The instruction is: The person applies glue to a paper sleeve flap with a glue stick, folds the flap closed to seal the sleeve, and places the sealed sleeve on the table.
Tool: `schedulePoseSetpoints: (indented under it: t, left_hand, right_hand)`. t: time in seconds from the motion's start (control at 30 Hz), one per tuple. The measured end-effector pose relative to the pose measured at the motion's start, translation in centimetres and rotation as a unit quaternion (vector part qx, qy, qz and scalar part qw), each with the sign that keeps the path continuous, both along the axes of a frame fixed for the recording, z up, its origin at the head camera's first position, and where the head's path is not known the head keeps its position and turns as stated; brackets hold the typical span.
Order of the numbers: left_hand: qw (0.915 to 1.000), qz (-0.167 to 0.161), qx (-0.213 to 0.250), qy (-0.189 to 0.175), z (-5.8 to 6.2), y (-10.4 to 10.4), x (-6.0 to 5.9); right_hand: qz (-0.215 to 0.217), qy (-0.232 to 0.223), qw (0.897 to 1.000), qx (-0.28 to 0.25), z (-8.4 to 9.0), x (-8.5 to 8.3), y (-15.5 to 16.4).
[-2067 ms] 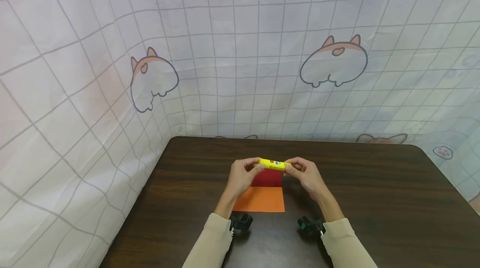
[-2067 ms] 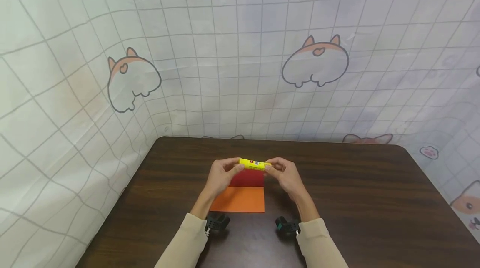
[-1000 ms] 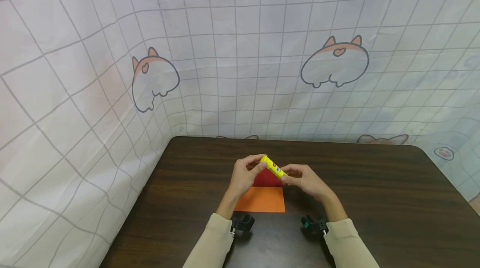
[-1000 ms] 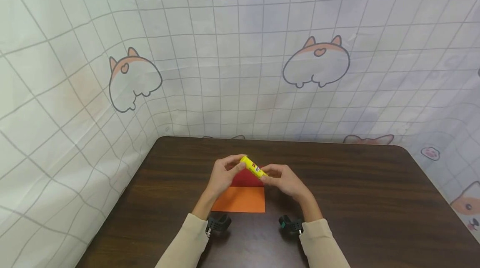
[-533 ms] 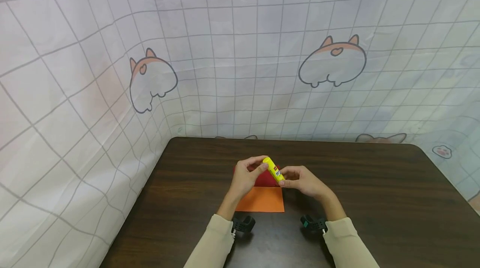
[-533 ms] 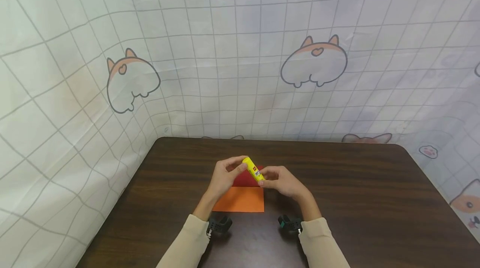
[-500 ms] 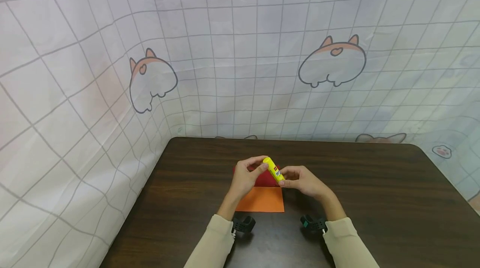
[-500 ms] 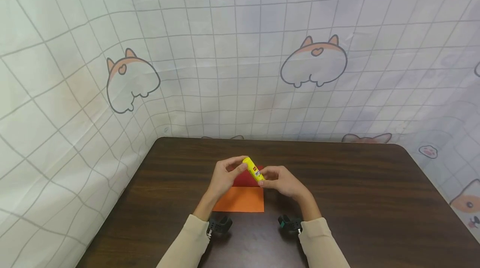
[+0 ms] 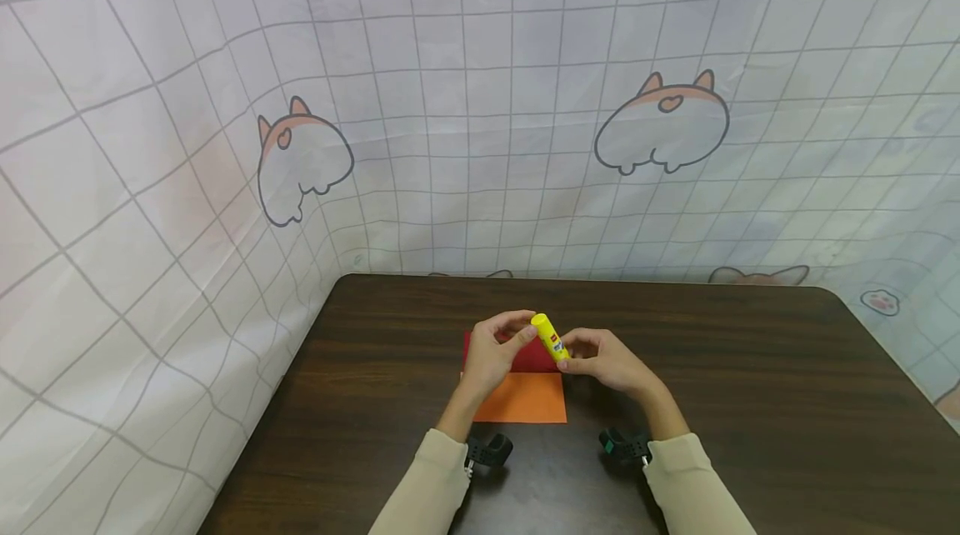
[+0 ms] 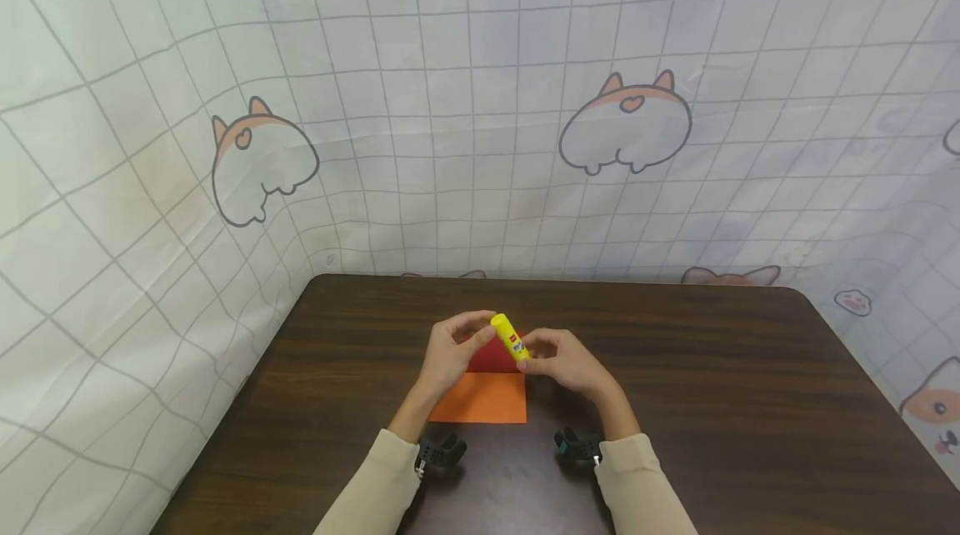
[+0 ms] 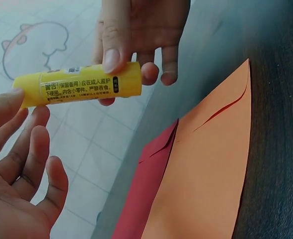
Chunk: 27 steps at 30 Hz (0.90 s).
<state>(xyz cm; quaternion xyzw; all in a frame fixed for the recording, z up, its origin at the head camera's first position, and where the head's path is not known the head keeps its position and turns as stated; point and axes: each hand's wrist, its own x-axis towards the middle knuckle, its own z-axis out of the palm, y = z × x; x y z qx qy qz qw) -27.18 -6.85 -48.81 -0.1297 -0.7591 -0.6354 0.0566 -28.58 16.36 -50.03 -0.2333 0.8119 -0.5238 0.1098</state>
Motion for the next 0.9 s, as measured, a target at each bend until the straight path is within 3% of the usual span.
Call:
schedulePoseSetpoints:
  t: [0.3, 0.53, 0.73, 0.9]
  left_hand:
    - [0.9998, -0.007, -0.017, -0.001, 0.0, 0.1, 0.2]
    - [0.9949, 0.006, -0.098, 0.022, -0.5, -0.6, 0.2]
    - [0.9821, 0.036, -0.178, 0.049, -1.1, -1.6, -0.3]
    - [0.9623, 0.062, -0.26, 0.053, -1.6, -2.8, -0.8]
  right_hand:
    - [-0.038, 0.004, 0.999, 0.004, -0.4, -0.2, 0.7]
    - [-0.091, 0.004, 0.996, 0.006, -0.5, -0.4, 1.6]
    - [-0.155, -0.001, 0.988, -0.001, -0.8, -0.6, 2.5]
    - [-0.201, 0.0, 0.98, -0.004, -0.8, -0.6, 2.8]
